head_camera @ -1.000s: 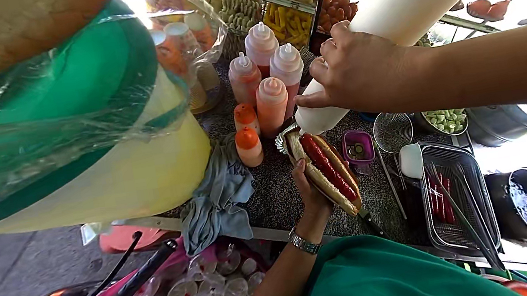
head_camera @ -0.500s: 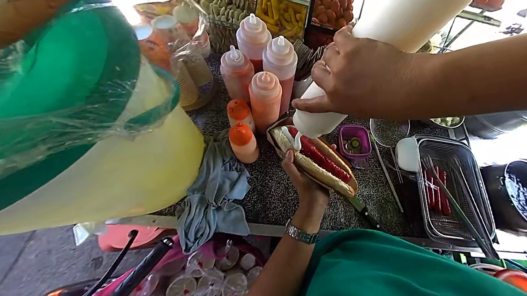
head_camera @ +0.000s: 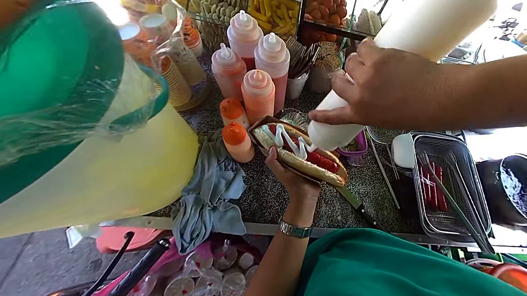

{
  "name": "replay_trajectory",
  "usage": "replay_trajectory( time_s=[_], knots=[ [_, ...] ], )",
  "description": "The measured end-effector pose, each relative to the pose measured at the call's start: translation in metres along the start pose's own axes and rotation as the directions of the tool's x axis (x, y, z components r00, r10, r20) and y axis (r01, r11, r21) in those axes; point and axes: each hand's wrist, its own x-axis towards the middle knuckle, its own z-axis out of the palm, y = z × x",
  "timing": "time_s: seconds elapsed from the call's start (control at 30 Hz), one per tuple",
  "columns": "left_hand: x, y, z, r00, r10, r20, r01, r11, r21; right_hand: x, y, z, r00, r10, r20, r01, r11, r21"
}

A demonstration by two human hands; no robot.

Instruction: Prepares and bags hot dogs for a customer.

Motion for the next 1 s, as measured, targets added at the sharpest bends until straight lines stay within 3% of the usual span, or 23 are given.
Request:
replay_trajectory(
  time_s=[0.1, 0.27, 0.53, 0.63, 0.7, 0.77, 0.87, 0.93, 1.0],
  knots=[
    [0.002, 0.002, 0.002, 1.000, 0.020, -0.012, -0.021, 1.000, -0.016, -0.013, -0.010, 0.009, 0.995, -0.064, -0.070, 0.066, 0.997, 0.029],
    [0.002, 0.003, -0.003, 0.999, 0.014, 0.030, -0.012, 0.999, -0.038, -0.022, -0.007, 0.016, 0.998, -0.006, -0.058, 0.005, 1.000, -0.011],
    [0.004, 0.008, -0.003, 1.000, 0.007, 0.010, -0.006, 0.996, -0.090, -0.040, -0.017, 0.034, 0.998, 0.009, -0.057, -0.006, 0.998, 0.066],
    [0.006, 0.014, -0.004, 0.999, -0.010, -0.032, 0.008, 0.998, -0.055, -0.047, -0.020, 0.047, 0.998, 0.001, -0.062, 0.011, 0.981, 0.192],
    [0.006, 0.018, -0.004, 0.998, -0.027, -0.051, 0.024, 0.997, -0.072, -0.050, -0.013, 0.059, 1.000, 0.020, -0.009, -0.015, 0.923, 0.384],
    [0.004, 0.025, -0.001, 0.998, -0.025, -0.055, 0.018, 0.994, -0.110, -0.050, 0.003, 0.078, 0.998, 0.057, 0.002, -0.045, 0.776, 0.629],
    [-0.003, 0.040, -0.003, 0.998, -0.014, -0.057, 0.005, 0.987, -0.161, -0.043, 0.022, 0.116, 0.986, 0.132, -0.104, 0.056, 0.325, 0.944],
    [-0.009, 0.050, -0.012, 0.997, -0.037, -0.060, 0.025, 0.981, -0.191, -0.030, 0.029, 0.121, 0.963, 0.242, -0.123, 0.125, 0.004, 0.992],
    [-0.017, 0.057, -0.022, 0.998, -0.043, -0.055, 0.031, 0.979, -0.202, -0.011, 0.033, 0.097, 0.905, 0.412, -0.106, 0.224, -0.249, 0.942]
  ],
)
